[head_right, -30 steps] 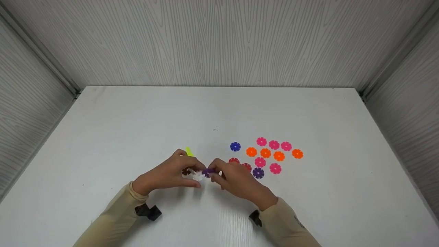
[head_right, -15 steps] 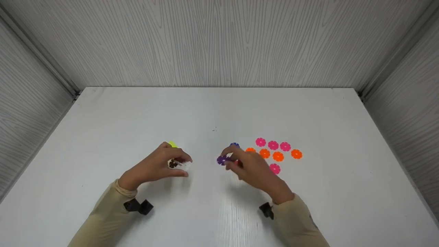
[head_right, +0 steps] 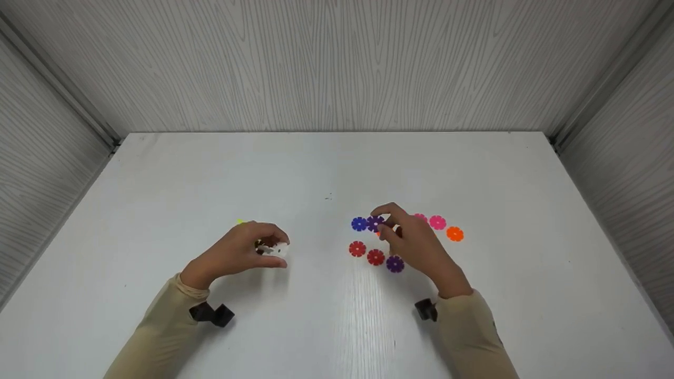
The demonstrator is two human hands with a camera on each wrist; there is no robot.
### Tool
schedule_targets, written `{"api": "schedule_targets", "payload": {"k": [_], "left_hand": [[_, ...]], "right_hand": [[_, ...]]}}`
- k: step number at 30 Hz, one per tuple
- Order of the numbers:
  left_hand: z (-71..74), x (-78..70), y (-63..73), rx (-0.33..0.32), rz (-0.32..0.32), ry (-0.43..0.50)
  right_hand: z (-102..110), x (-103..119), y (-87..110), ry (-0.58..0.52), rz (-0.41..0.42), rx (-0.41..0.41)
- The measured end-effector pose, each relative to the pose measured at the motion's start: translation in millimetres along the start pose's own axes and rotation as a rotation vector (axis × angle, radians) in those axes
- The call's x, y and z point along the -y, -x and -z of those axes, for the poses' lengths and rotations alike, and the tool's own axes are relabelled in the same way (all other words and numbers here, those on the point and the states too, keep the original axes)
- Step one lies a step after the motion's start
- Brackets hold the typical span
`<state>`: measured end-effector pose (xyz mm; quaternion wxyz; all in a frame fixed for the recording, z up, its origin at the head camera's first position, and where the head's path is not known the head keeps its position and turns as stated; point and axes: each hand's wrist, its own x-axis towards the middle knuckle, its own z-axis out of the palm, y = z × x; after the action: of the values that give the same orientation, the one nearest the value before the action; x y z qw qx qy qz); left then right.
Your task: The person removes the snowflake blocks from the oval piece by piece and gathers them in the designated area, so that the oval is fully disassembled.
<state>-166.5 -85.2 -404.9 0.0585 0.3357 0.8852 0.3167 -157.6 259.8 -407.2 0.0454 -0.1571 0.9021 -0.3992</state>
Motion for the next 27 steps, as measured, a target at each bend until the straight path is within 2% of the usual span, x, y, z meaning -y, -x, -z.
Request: {"api": "schedule_targets", "payload": {"k": [4, 10, 17, 23, 27], "left_hand": [[0.6, 0.5, -0.6, 0.012, 0.022, 0.03], [0.9, 0.5, -1.4, 0.007, 0.018, -0.037], [1.3, -1.2, -0.2, -0.018, 0.046, -0.074], [0.2, -0.9, 0.9, -0.014, 0.001, -0.124], [0.2, -0.9, 1.0, -0.004, -0.002, -0.132]], "right_hand": [[11.1, -6.7, 1.9, 0.056, -0.022, -0.027], [31.0, -21.4, 4.4, 0.128, -0.125, -0.024], [43.0, -38.8, 7.0, 0.12, -0.179, 0.024], [51.8, -50.3, 10.0, 0.108, -0.239, 0.057], [58.4, -60.0, 12.7, 0.116, -0.297, 0.091]]}}
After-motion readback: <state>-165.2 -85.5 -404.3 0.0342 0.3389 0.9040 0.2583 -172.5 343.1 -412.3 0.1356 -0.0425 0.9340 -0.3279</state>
